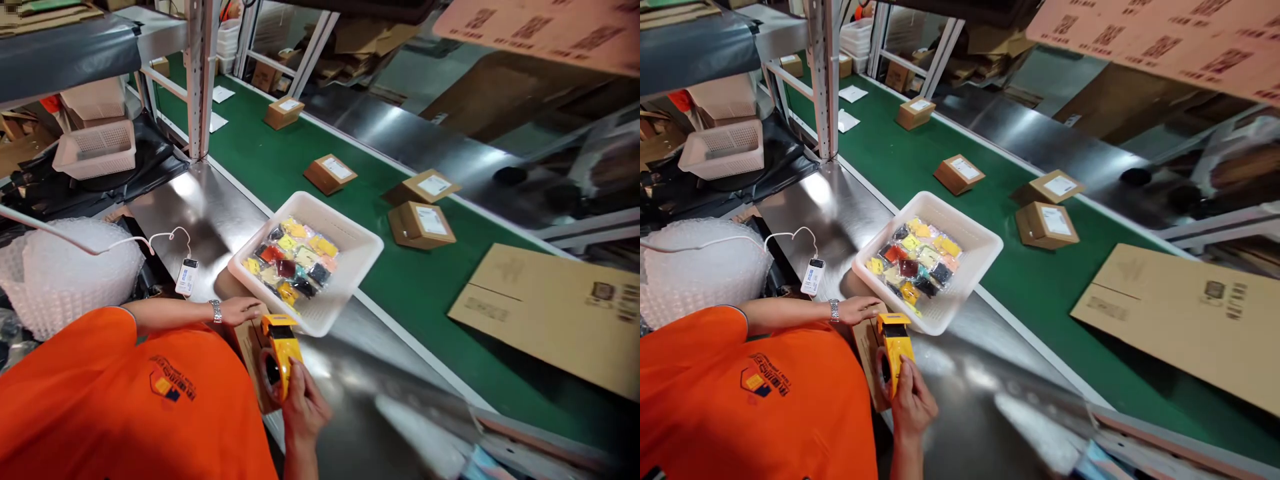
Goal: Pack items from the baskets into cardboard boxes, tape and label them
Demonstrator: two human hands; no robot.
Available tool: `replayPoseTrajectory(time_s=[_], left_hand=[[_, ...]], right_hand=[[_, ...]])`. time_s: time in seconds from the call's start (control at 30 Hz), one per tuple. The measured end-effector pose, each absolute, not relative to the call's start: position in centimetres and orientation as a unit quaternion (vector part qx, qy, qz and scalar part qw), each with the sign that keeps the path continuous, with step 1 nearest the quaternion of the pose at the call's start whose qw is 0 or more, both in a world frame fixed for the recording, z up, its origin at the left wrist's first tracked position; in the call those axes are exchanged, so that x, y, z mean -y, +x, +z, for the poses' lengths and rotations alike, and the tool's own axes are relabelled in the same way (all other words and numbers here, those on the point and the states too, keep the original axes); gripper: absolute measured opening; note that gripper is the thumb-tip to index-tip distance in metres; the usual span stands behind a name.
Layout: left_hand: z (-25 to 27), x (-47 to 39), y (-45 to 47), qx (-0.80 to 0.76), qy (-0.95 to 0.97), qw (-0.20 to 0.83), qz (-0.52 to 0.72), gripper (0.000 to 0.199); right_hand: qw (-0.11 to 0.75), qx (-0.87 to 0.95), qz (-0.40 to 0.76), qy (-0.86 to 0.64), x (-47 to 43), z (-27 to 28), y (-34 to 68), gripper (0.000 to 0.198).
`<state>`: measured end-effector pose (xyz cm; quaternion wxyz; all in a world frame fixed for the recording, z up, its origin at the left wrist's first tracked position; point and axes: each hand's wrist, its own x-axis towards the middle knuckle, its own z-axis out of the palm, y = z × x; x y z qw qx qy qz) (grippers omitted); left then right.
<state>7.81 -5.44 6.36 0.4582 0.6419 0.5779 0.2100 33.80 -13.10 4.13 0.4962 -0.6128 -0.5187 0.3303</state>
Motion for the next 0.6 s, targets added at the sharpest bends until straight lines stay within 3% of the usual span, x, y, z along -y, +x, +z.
replayPoseTrajectory(time_s=[0.1, 0.27, 0.47, 0.6], left_hand=[[7.2, 5.5, 7.7, -0.579, 0.651, 0.443, 0.213, 0.042], [10.0, 6.9, 8.0, -0.613, 0.64, 0.335, 0.32, 0.035], [11.7, 7.0, 9.7, -0.614, 0.447, 0.618, 0.202, 0.051], [11.5, 6.4, 9.9, -0.64, 0.435, 0.595, 0.217, 0.044]], right_hand=[[0.495, 0.519, 0.326, -0.616, 13.3, 3.7, 33.8, 0.07], [0.492, 0.536, 0.318, -0.608, 14.1, 3.1, 34.4, 0.064], [0.505, 0.606, 0.295, -0.539, 13.9, 2.0, 36.0, 0.051], [0.497, 0.652, 0.289, -0.494, 13.6, 2.1, 36.4, 0.042]])
